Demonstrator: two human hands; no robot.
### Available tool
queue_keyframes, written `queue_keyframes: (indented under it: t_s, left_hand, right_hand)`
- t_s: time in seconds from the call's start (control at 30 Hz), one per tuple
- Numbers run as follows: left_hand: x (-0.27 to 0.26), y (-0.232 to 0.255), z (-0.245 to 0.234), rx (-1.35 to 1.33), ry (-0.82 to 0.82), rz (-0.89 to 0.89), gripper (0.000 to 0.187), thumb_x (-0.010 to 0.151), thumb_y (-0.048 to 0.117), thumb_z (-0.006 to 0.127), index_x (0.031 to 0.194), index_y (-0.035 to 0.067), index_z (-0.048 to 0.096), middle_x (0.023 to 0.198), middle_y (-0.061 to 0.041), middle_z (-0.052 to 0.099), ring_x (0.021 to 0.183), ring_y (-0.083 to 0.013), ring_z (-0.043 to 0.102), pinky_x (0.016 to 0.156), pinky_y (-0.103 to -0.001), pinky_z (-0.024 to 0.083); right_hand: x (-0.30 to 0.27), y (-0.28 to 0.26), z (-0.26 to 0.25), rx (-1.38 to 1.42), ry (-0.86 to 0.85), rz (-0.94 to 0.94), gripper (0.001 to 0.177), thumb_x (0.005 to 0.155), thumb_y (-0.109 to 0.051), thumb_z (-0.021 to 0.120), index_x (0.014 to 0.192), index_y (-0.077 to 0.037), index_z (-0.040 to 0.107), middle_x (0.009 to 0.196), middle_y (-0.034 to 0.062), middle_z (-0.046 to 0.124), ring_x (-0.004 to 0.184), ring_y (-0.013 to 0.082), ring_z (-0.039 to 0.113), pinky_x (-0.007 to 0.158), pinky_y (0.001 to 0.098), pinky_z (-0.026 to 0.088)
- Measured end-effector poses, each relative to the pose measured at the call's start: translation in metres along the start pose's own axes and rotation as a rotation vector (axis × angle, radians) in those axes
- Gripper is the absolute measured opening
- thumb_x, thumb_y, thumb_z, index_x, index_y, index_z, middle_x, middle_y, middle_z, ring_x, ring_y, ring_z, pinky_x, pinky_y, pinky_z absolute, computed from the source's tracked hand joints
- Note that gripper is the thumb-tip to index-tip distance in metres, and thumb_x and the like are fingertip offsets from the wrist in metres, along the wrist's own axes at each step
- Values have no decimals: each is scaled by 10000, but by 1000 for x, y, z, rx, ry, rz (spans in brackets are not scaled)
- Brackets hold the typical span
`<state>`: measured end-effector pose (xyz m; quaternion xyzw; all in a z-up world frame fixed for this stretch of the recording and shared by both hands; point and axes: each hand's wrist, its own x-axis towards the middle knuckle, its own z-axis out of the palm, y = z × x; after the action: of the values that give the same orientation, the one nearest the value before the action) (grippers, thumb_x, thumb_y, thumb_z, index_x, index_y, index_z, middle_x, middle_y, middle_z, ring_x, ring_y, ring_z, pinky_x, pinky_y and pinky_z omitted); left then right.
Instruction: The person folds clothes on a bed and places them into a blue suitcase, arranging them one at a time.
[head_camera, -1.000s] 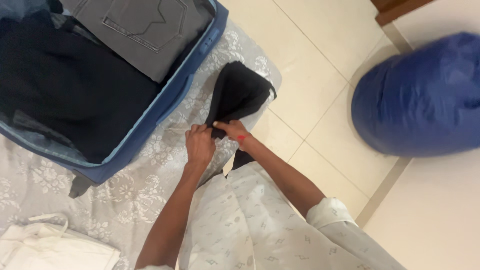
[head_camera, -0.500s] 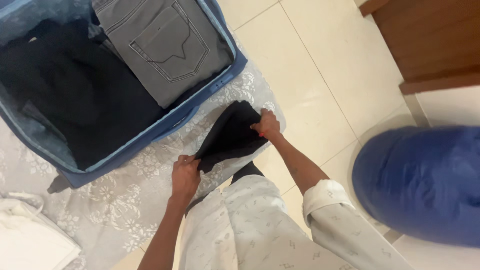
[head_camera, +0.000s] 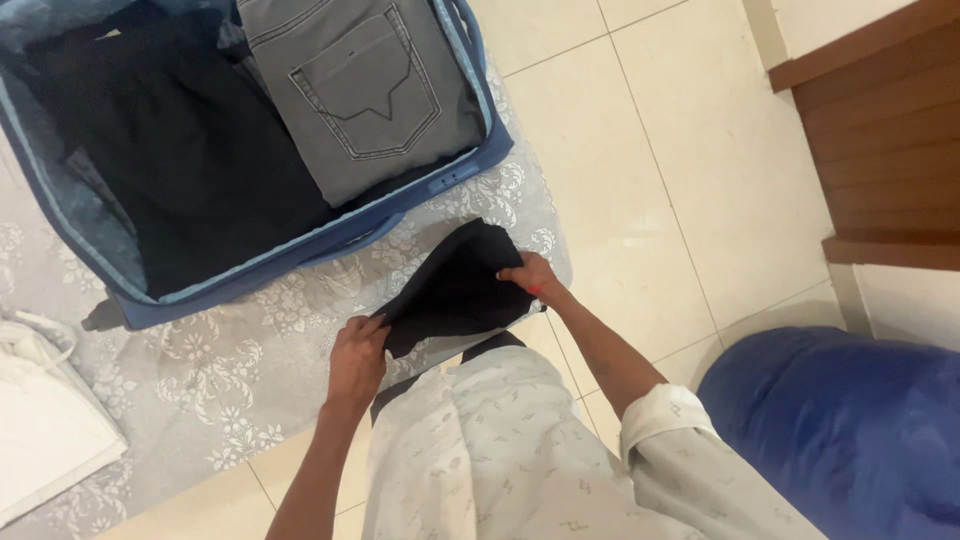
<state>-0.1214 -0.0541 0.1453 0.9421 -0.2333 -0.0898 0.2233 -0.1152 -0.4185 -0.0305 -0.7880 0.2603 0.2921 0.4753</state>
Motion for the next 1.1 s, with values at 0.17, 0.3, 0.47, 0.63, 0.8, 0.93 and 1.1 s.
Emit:
queue_keyframes:
  t_s: [0.17,0.3,0.47,0.63,0.8,0.93,1.1]
  left_hand:
    - [-5,15,-15,-42,12,-77,421,648,-92,675,1049,0,764,1201,-100,723,1104,-295,613,960,-398,515]
    - [-3,34,-37,-121,36,-86,442,641,-104,676,1060,9,762,1184,-126,717,1089,-318,617,957,-405,528]
    - [-4,71,-73,-305,21,-103,443,638,-77,709,1071,9,755,1125,-153,709,1046,-324,645,900,-397,563]
    - [17,110,-101,-493,152,-145,412,674,-61,722,1079,4,751,1112,-150,719,1013,-328,662,845,-388,581]
    - [61,128,-114,-599,381,-208,370,709,-45,735,1076,-2,747,1121,-172,716,1017,-355,663,876,-400,549]
    - [110,131,-110,-629,567,-222,316,747,-22,727,1060,3,753,1125,-169,731,1057,-361,671,915,-407,534]
    - [171,122,-111,-648,678,-316,272,770,34,755,1040,6,754,1113,-179,734,1040,-369,684,918,-421,534]
  right_hand:
    - [-22,-13,-12,196,-3,-157,401,779,-198,783,1124,-1,735,960,113,782,894,183,721,834,312,559]
    - [-42,-38,-38,286,-81,-259,378,805,-137,773,1155,-6,715,974,62,775,902,136,701,833,295,563]
    - [-70,-104,-115,65,-130,-303,357,792,-116,786,1126,-3,735,939,59,780,870,127,698,802,300,576]
    - [-71,-231,-195,-236,-125,-551,399,776,-126,769,1162,-40,719,986,71,790,910,134,709,827,311,573]
    - [-38,-381,-226,-732,-58,-792,382,793,-240,794,1135,-81,732,1019,160,761,964,312,722,866,396,556]
    - [8,-481,-208,-860,-91,-856,393,762,-226,790,1133,-104,744,1006,150,754,955,331,715,847,410,557]
    - [73,-570,-165,-1092,-106,-839,425,753,-247,834,1126,-78,716,986,161,737,941,338,699,799,427,554]
